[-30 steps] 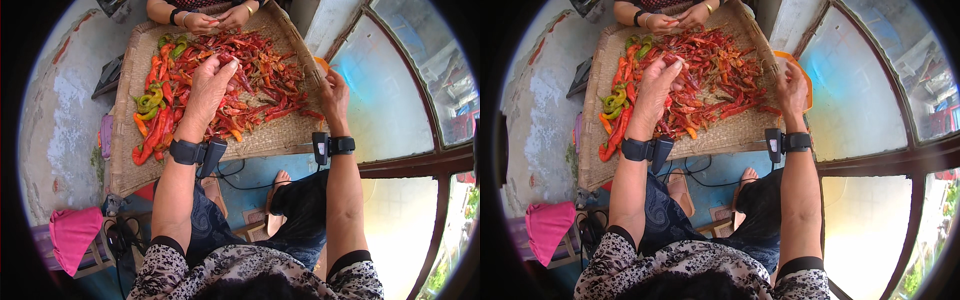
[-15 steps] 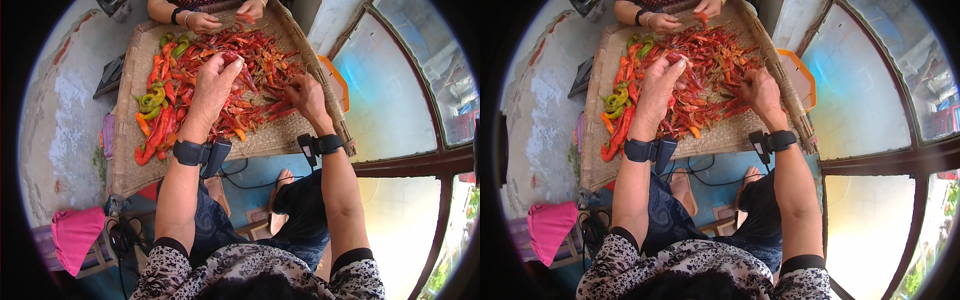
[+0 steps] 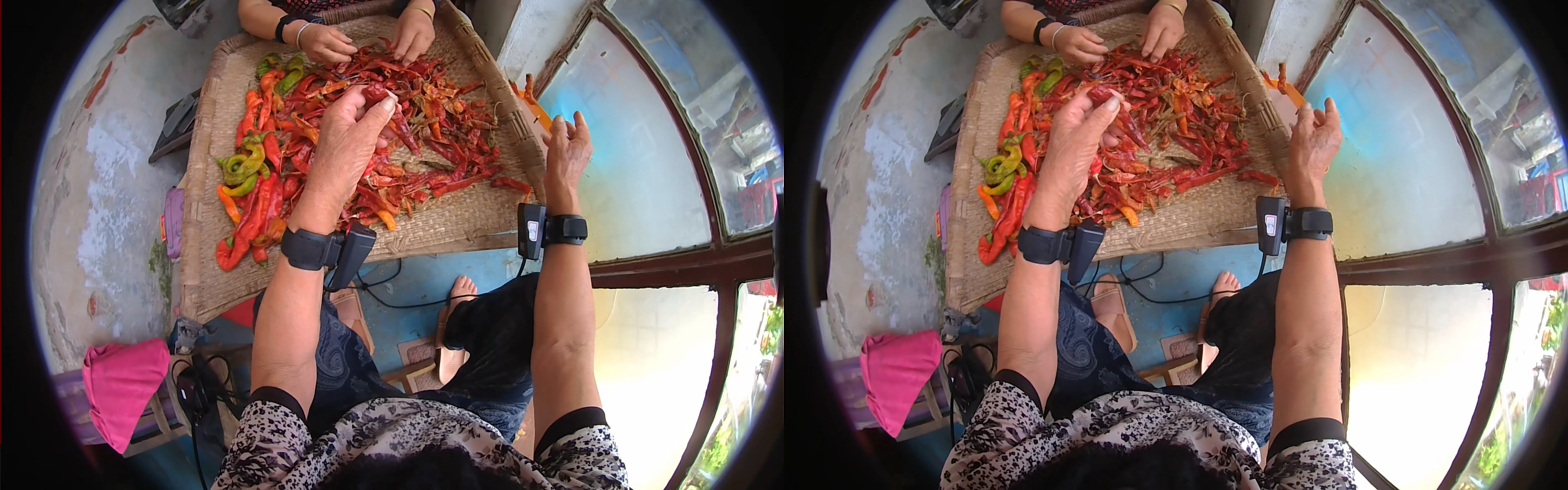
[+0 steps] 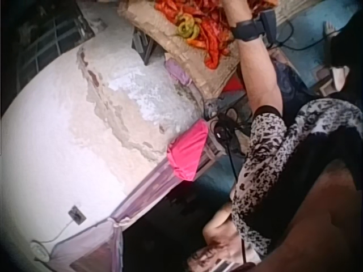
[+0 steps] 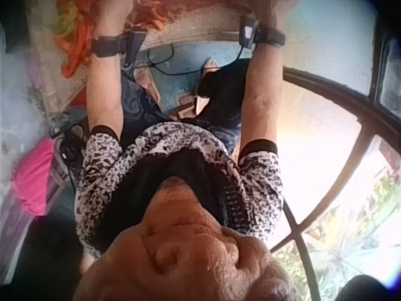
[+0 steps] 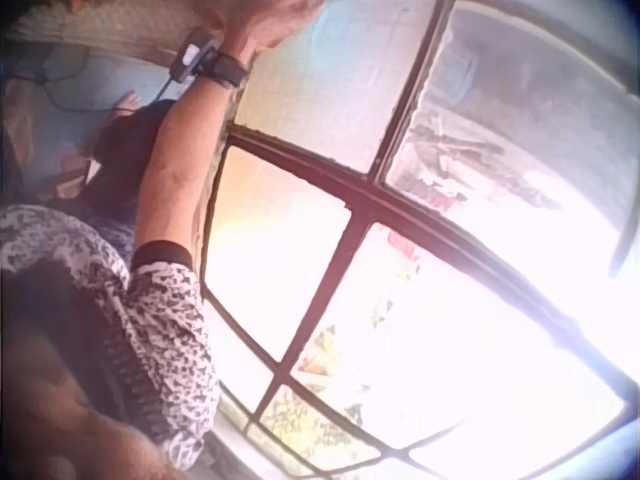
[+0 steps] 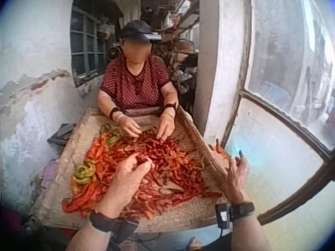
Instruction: The person sorts through a pile of dried peppers on a woven tray, pulling off the stems and breaking the skins to shake out the seeds. They move the peppers around the tray, occasionally setting aside green peppers while working through the pile.
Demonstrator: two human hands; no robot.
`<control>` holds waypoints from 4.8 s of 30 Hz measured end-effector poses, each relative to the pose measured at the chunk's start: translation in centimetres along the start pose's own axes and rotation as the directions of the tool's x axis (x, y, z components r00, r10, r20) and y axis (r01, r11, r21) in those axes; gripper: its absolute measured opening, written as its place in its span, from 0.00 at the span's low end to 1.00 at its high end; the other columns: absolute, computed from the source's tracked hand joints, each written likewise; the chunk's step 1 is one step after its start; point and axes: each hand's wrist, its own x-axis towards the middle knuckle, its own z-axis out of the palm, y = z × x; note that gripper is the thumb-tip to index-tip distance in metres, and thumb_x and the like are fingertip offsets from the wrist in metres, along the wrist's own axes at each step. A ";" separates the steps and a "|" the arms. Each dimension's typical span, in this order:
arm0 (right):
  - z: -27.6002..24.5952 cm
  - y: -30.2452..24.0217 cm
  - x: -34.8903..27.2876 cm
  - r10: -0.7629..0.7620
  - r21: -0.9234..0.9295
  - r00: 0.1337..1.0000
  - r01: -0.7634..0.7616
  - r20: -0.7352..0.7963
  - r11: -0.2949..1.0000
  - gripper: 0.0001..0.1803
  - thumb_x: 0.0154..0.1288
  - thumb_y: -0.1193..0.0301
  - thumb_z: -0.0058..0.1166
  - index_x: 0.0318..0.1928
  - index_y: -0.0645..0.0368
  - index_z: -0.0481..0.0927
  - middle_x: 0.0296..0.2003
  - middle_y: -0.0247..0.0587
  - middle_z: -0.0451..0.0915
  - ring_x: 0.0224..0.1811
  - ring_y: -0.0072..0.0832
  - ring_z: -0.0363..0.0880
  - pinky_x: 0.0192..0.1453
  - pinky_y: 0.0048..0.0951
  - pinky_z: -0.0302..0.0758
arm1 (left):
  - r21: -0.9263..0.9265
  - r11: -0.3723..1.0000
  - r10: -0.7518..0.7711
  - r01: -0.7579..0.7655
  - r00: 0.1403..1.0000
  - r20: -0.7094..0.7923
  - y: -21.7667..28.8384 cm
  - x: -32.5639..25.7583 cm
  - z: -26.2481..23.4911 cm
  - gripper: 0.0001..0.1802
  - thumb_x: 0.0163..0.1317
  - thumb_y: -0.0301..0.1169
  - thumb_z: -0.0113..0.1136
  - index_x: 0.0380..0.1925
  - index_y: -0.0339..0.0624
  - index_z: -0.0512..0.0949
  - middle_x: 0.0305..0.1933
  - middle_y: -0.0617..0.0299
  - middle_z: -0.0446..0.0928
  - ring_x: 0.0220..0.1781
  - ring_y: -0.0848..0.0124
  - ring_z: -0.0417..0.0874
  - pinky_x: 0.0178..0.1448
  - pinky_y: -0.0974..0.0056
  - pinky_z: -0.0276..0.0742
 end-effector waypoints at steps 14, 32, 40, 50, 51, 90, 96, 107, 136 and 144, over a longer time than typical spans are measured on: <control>3.5 -0.6 -6.4 -0.065 -0.446 0.629 0.617 0.775 0.649 0.09 0.52 0.68 0.59 0.32 0.60 0.78 0.26 0.45 0.79 0.29 0.40 0.79 0.32 0.37 0.74 | -0.037 0.999 -0.020 0.020 1.000 -0.002 -0.1 -0.4 0.9 0.10 0.64 0.36 0.53 0.37 0.40 0.74 0.27 0.68 0.74 0.26 0.82 0.72 0.30 0.74 0.71; 0.7 -0.1 -2.0 0.073 -0.212 0.876 0.034 0.478 0.977 0.22 0.59 0.71 0.55 0.52 0.71 0.70 0.30 0.48 0.79 0.24 0.32 0.78 0.31 0.31 0.76 | -0.019 1.000 -0.017 0.018 0.999 0.040 0.0 -0.1 0.5 0.13 0.64 0.38 0.54 0.41 0.40 0.75 0.37 0.66 0.77 0.33 0.81 0.73 0.35 0.74 0.71; 1.7 -0.3 -6.6 0.024 -0.266 0.331 0.713 0.943 0.649 0.10 0.47 0.74 0.60 0.34 0.60 0.79 0.29 0.47 0.77 0.38 0.43 0.78 0.43 0.39 0.74 | -0.009 1.000 0.007 -0.006 1.000 0.002 0.2 -0.3 0.8 0.13 0.64 0.38 0.53 0.37 0.39 0.74 0.30 0.67 0.75 0.28 0.81 0.73 0.32 0.73 0.72; 0.7 -2.5 -2.1 -0.403 -0.155 0.834 0.486 0.378 0.860 0.05 0.60 0.76 0.57 0.35 0.64 0.77 0.25 0.32 0.77 0.30 0.16 0.71 0.35 0.22 0.71 | -0.034 0.999 0.004 -0.004 1.000 -0.007 0.6 -0.5 -0.3 0.13 0.65 0.38 0.53 0.41 0.40 0.76 0.35 0.66 0.77 0.32 0.81 0.73 0.36 0.74 0.71; 0.4 -2.0 -1.2 -0.400 -0.142 0.868 0.454 0.296 0.880 0.08 0.59 0.76 0.57 0.39 0.64 0.76 0.28 0.37 0.78 0.31 0.21 0.74 0.36 0.25 0.72 | -0.028 1.000 0.003 -0.004 1.000 -0.012 0.6 -0.5 -0.4 0.13 0.65 0.38 0.53 0.41 0.40 0.76 0.35 0.66 0.77 0.32 0.81 0.73 0.36 0.74 0.71; 5.5 -4.4 -10.2 0.217 -0.007 0.309 -0.560 0.926 0.828 0.07 0.62 0.69 0.56 0.37 0.59 0.77 0.23 0.29 0.76 0.19 0.12 0.71 0.20 0.13 0.67 | -0.256 0.960 -0.117 0.116 0.993 0.014 -4.3 -0.1 2.5 0.17 0.65 0.35 0.52 0.49 0.36 0.71 0.47 0.57 0.74 0.48 0.71 0.74 0.51 0.67 0.73; 2.9 -3.5 -3.6 0.226 0.263 0.629 -0.587 0.744 0.766 0.05 0.64 0.70 0.54 0.38 0.57 0.77 0.24 0.26 0.75 0.21 0.13 0.70 0.23 0.14 0.68 | 0.538 0.832 0.209 -0.133 0.975 -0.081 -3.3 1.3 -3.8 0.18 0.59 0.33 0.58 0.47 0.37 0.73 0.48 0.50 0.75 0.49 0.61 0.77 0.51 0.59 0.74; 4.0 -3.3 -5.9 0.245 -0.092 0.439 -0.342 0.865 0.935 0.19 0.63 0.64 0.56 0.47 0.67 0.74 0.29 0.37 0.78 0.28 0.19 0.73 0.29 0.20 0.72 | 0.952 0.306 -0.166 -0.010 0.984 0.064 -5.0 -0.4 -3.1 0.21 0.57 0.31 0.55 0.51 0.42 0.68 0.47 0.45 0.74 0.50 0.50 0.76 0.52 0.51 0.73; 2.7 -2.5 -3.5 0.154 0.072 0.647 -0.309 0.747 0.948 0.09 0.65 0.67 0.52 0.31 0.59 0.75 0.23 0.32 0.78 0.22 0.16 0.73 0.25 0.16 0.68 | 0.453 0.873 0.172 -0.177 0.984 0.054 -2.3 0.1 -1.5 0.10 0.62 0.24 0.51 0.44 0.36 0.75 0.41 0.61 0.78 0.41 0.75 0.78 0.46 0.70 0.74; 1.7 -0.9 -1.3 0.291 0.466 0.866 -0.470 0.406 0.749 0.20 0.64 0.68 0.54 0.51 0.70 0.70 0.38 0.39 0.76 0.35 0.21 0.76 0.36 0.19 0.75 | 0.371 0.915 0.136 -0.160 0.987 0.092 -2.1 -0.3 -1.3 0.14 0.61 0.20 0.48 0.47 0.35 0.71 0.48 0.59 0.76 0.47 0.71 0.77 0.51 0.67 0.76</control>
